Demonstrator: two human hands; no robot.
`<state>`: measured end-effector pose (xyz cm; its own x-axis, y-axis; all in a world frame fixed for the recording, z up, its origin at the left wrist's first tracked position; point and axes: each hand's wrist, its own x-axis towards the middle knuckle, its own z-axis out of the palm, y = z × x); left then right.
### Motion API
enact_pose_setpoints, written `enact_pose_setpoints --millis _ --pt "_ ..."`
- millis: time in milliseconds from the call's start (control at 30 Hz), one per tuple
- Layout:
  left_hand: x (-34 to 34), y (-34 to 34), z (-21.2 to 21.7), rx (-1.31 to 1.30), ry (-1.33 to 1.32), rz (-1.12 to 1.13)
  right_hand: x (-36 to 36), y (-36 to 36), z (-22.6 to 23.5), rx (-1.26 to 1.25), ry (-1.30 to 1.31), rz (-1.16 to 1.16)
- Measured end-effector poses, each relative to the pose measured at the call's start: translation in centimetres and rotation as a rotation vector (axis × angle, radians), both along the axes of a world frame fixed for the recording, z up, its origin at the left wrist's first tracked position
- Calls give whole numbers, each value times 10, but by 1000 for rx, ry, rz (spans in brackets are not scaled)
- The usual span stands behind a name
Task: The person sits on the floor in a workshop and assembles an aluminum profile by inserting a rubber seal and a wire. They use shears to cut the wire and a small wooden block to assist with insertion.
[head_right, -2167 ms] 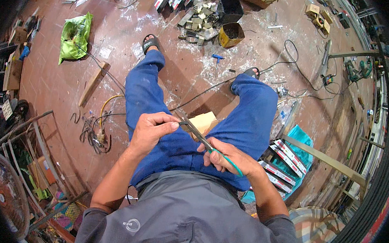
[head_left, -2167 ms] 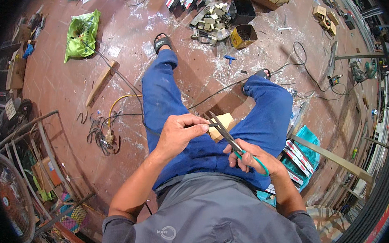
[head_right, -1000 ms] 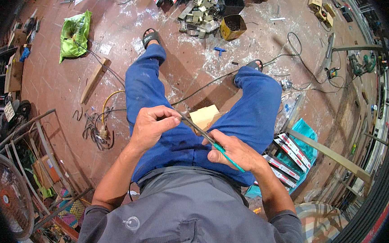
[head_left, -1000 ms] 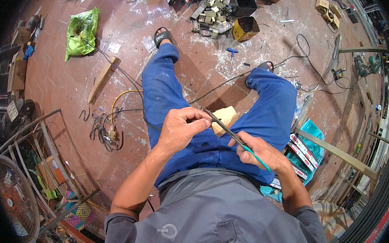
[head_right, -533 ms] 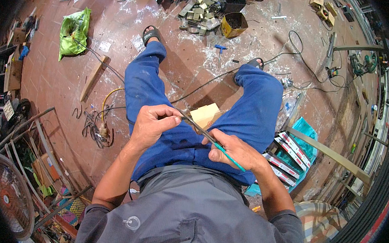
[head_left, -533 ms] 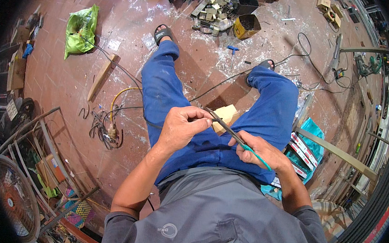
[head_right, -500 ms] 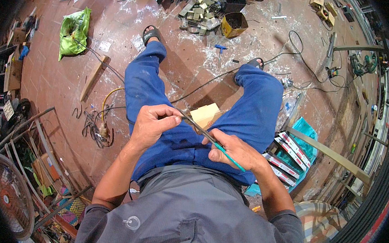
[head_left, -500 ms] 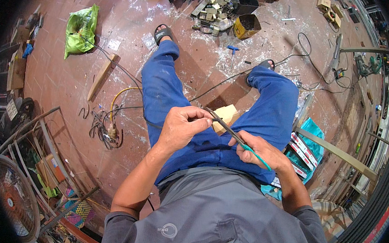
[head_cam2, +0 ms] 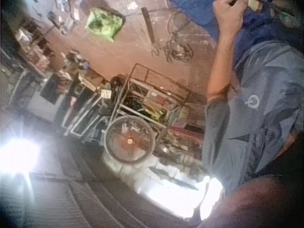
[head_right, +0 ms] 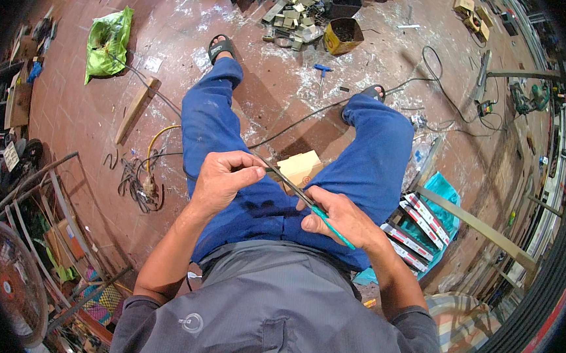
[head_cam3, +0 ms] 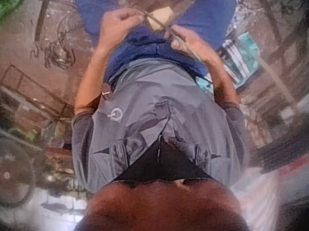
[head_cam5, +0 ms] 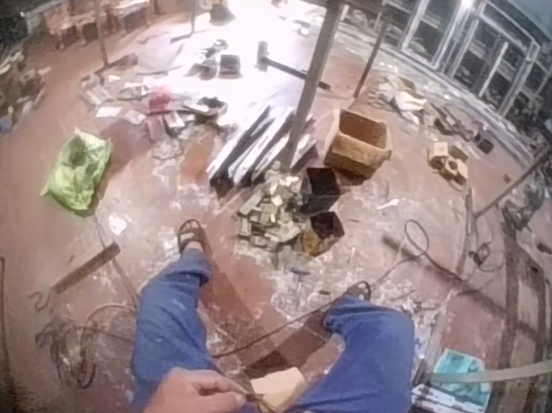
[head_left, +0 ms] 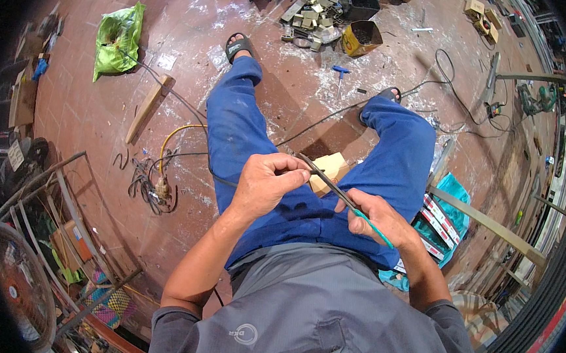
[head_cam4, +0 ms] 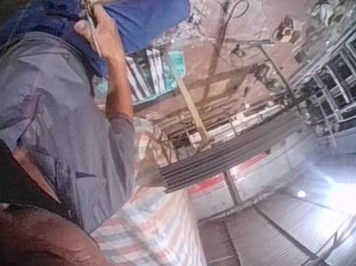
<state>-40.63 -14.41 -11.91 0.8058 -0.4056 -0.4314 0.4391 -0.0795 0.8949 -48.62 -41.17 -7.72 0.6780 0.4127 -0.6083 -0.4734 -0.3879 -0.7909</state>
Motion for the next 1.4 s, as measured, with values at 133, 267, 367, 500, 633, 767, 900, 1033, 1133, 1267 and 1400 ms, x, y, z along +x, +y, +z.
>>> enact_pose_setpoints --millis 133,267,367,500,633,767,900,1033,1133,1267,1400 --pt "2 -1 0 -17 15 -1 1 -1 -3 34 26 -46" --pt "4 -2 -6 -9 9 8 4 1 -9 61 20 -83" --pt "6 -4 -11 -45 45 29 5 -1 -18 82 103 -134" --pt "14 -3 -16 35 54 -4 24 3 -21 28 271 -212" --pt "30 2 -25 229 -175 -87 82 0 -70 -308 113 -101" --pt "47 5 -47 517 -425 -87 148 -6 -190 -646 -56 28" --pt "54 4 -62 628 -562 -102 172 -15 -304 -744 9 -37" --pt "65 6 -58 489 -561 -40 179 -16 -361 -575 37 -175" --pt "74 10 -55 379 -489 -14 192 -5 -378 -640 22 -127" --pt "69 9 -57 369 -428 2 189 -4 -393 -534 -69 -235" --pt "61 11 -59 351 -437 28 197 1 -368 -439 23 -199"
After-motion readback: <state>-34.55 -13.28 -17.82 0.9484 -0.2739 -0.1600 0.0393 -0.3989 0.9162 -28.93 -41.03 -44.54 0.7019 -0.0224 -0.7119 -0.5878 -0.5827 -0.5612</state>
